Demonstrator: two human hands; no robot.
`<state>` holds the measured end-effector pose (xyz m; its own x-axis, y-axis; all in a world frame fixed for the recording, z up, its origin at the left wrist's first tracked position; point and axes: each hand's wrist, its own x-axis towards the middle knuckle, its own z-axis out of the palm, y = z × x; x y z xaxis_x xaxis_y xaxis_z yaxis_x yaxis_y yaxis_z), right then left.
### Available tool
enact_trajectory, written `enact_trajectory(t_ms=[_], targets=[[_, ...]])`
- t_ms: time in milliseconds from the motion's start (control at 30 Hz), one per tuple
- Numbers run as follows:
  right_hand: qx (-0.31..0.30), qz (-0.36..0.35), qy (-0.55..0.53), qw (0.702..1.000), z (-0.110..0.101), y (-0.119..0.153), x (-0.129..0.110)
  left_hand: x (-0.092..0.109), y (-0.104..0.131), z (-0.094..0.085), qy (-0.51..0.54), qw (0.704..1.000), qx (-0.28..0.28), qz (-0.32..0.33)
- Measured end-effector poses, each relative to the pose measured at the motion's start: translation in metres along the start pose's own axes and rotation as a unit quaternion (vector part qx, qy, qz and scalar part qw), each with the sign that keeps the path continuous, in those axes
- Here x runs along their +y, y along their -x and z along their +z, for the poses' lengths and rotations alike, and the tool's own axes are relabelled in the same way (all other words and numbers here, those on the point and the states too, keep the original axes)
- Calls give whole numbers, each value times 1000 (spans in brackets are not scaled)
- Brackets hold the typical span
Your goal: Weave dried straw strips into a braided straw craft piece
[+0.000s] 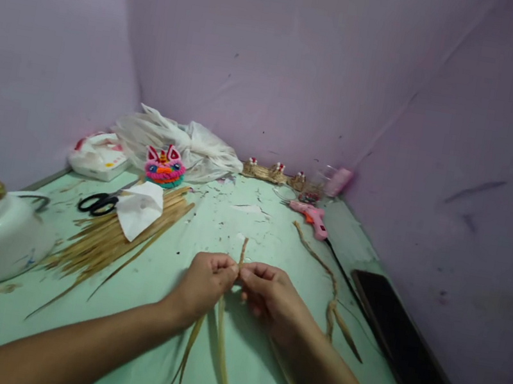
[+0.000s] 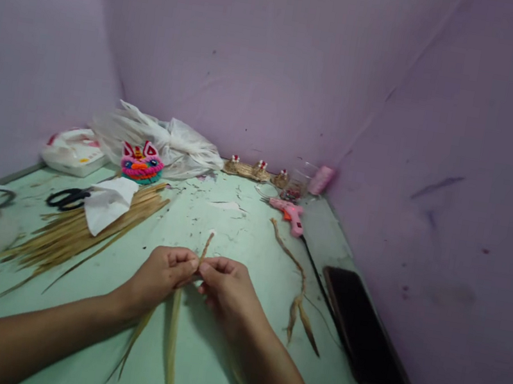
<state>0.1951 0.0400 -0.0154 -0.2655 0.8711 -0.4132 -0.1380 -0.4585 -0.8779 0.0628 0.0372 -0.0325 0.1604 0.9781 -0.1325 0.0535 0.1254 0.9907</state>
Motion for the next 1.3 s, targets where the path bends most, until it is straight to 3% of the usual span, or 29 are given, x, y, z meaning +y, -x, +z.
enact_trajectory(t_ms=[100, 233, 400, 567, 667, 800, 933, 967, 1033, 1100, 1167, 1200, 1267, 1300], targets=[[56, -47, 84, 994, -3, -2, 3, -2, 1, 0, -57, 998, 7, 5], [69, -104, 146, 981, -7, -7, 8, -3, 0, 1, -105, 994, 2, -26], [103, -95, 178, 974, -8, -14, 13, 4, -9, -4, -150, 987, -42, -28], [103, -102, 184, 972, -7, -16, 15, 20, -17, -16, -194, 972, -111, -76], [127, -99, 191, 968, -6, -16, 14, 29, -14, -17, -265, 956, -85, -89], [130, -113, 138, 975, -1, -15, 14, 31, 6, -3, -402, 915, -16, 9], [112, -99, 55, 987, 5, -12, 16, 23, 31, 17, -526, 842, -42, 111], [108, -92, 45, 989, 5, -11, 16, 22, 33, 19, -528, 837, -57, 130], [105, -85, 34, 990, 7, -8, 16, 24, 33, 18, -481, 862, -65, 145], [105, -91, 35, 990, 10, -3, 15, 33, 28, 10, -391, 913, -16, 116], [99, -101, 42, 989, 15, 3, 16, 43, 23, -1, -307, 949, 60, 37], [97, -106, 47, 988, 19, 6, 17, 47, 21, -6, -263, 963, 54, -30], [89, -109, 48, 989, 26, 9, 22, 48, 20, -14, -159, 971, -29, -175], [77, -104, 43, 991, 29, 10, 24, 45, 20, -17, -119, 967, -73, -215]])
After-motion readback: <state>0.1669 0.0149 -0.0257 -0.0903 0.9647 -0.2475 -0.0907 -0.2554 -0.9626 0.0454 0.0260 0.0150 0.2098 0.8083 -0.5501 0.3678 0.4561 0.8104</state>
